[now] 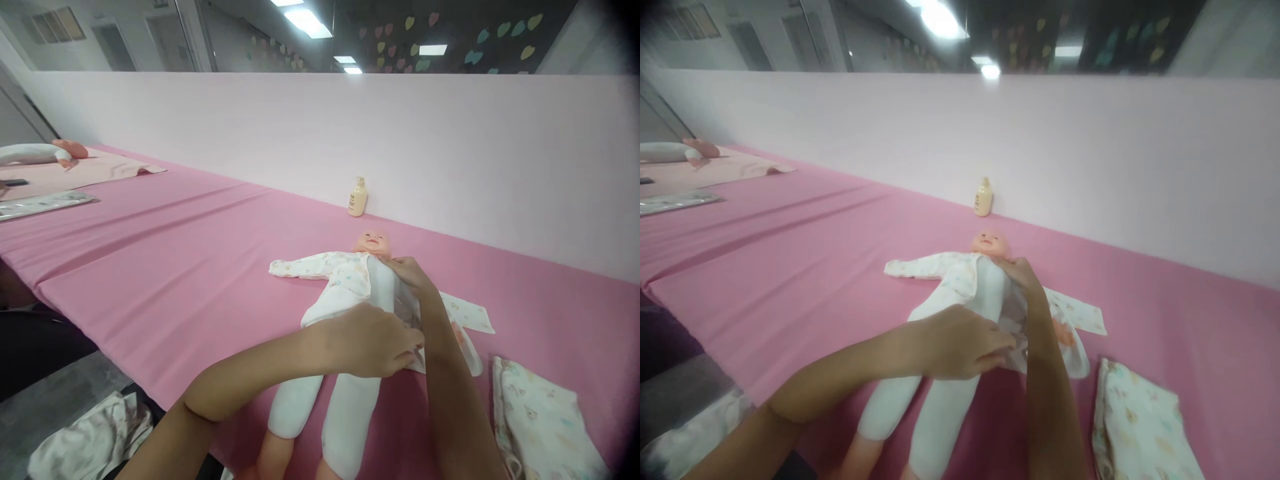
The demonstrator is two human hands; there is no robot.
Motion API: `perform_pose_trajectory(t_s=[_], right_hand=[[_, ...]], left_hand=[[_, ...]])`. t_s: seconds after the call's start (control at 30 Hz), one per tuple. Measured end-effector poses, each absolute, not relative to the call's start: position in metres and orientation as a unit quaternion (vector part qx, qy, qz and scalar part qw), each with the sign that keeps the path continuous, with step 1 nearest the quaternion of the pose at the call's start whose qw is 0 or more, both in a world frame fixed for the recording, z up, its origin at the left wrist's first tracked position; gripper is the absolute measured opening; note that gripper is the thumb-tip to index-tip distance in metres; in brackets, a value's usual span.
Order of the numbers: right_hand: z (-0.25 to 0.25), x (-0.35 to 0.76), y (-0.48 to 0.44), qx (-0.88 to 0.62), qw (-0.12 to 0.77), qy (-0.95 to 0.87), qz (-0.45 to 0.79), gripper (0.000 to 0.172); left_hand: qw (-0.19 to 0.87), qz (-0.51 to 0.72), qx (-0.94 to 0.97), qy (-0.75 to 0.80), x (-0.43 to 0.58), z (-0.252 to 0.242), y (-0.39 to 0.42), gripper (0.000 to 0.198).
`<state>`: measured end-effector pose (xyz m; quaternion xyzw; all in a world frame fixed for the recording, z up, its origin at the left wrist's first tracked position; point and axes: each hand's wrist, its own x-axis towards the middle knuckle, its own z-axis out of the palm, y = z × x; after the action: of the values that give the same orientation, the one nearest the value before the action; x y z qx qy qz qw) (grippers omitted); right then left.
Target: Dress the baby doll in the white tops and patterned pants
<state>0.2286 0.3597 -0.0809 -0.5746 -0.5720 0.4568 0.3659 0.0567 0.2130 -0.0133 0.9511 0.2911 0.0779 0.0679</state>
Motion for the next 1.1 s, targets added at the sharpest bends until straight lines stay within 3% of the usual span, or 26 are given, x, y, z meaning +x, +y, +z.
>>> perform_pose_trajectory(t_s=[0.13,0.2,0.37,0.5,0.6,0.73,0.9,1.0,1.1], right_hand=[[-0.086,0.234,0.367,-0.585,0.343,-0.574,0.459,0.046],[-0.088,0.237,0.370,-0.593,0.326,-0.574,0.461,0.047],[-0.090,0.238,0.372,-0.601,0.316,-0.605,0.417,0.049],[-0.083,0.243,0.365,-0.610,0.297,-0.626,0.384,0.048],[-0.078,0.264,0.356,-0.596,0.274,-0.625,0.423,0.046],[-0.080,0.308,0.345,-0.589,0.214,-0.606,0.491,0.052],[-0.080,0.327,0.340,-0.643,0.140,-0.584,0.476,0.059],[-0.069,0.317,0.338,-0.652,0.125,-0.584,0.468,0.049],[-0.053,0.311,0.332,-0.616,0.166,-0.601,0.482,0.037]], left_hand=[[-0.050,0.088,0.912,0.397,0.050,-0.011,0.227,0.031],[-0.049,0.049,0.891,0.449,0.044,-0.011,0.237,0.042],[0.057,-0.031,0.881,0.469,0.031,-0.008,0.237,0.043],[0.221,-0.028,0.920,0.321,0.030,0.003,0.219,0.061],[0.251,-0.007,0.929,0.270,0.035,0.004,0.216,0.056],[0.108,0.082,0.940,0.314,0.050,-0.016,0.238,0.042],[-0.036,0.110,0.942,0.315,0.076,-0.056,0.270,0.037],[-0.064,0.105,0.941,0.315,0.099,-0.067,0.282,0.051],[-0.071,0.069,0.946,0.309,0.129,-0.069,0.295,0.071]])
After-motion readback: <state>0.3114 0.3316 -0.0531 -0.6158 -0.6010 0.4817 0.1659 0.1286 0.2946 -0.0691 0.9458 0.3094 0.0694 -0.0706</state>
